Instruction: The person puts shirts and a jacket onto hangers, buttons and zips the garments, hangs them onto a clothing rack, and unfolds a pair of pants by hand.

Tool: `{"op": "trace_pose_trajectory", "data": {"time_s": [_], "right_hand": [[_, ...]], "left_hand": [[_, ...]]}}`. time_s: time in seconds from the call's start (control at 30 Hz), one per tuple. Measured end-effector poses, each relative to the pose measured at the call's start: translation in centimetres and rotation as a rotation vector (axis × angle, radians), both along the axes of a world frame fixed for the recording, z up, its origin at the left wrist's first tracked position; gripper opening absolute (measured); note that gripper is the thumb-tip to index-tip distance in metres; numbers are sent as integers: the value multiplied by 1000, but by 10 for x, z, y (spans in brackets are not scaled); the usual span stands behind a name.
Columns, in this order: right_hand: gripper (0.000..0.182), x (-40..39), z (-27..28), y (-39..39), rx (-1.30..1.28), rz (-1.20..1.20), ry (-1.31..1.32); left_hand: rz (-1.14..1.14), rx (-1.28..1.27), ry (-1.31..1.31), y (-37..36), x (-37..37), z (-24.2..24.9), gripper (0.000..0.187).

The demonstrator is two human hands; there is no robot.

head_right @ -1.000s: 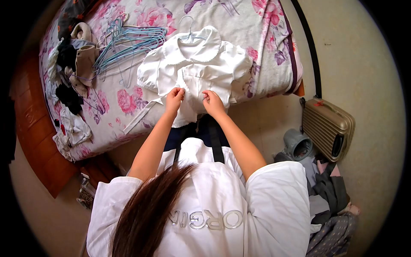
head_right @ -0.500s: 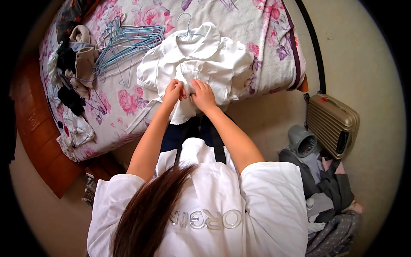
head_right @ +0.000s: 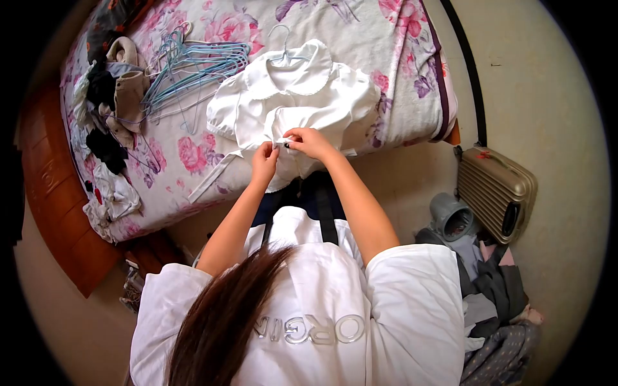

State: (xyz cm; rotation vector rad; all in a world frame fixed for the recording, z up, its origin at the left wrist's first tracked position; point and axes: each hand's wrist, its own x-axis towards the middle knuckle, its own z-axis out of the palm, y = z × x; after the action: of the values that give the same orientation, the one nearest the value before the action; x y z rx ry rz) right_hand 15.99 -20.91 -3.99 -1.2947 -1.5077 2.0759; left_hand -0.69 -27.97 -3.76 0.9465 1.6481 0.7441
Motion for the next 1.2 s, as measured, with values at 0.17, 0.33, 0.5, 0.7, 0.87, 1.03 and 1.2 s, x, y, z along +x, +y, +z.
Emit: {"op": "trace_pose_trajectory", "data": {"time_s": [0.17,0.33,0.5,0.7,0.87,1.03,1.2], "right_hand": [[38,7,17,8,288,47,-212],[31,2,27,-5,609,-42,-529],[34,-16,51,-30,505,-85,-561],[44,-28,28,-37,794,-272,-624],[29,-21,22,-24,786,-257,-516],[20,-14,7,-18,414,-197,-218],[20,-7,-3,-5,-20,-270,64]], "left_hand": [[112,-236,-366,3,-11,-1,12],[115,-206,-360,20,-16,8,13],[22,-17,-277,27,-13,-9,15],[-194,48,160,34,-4,19,20],[-233,61,309,37,-6,33,23],[-285,299,636,38,-7,38,23],[-286,514,801,31,-4,42,23]]}}
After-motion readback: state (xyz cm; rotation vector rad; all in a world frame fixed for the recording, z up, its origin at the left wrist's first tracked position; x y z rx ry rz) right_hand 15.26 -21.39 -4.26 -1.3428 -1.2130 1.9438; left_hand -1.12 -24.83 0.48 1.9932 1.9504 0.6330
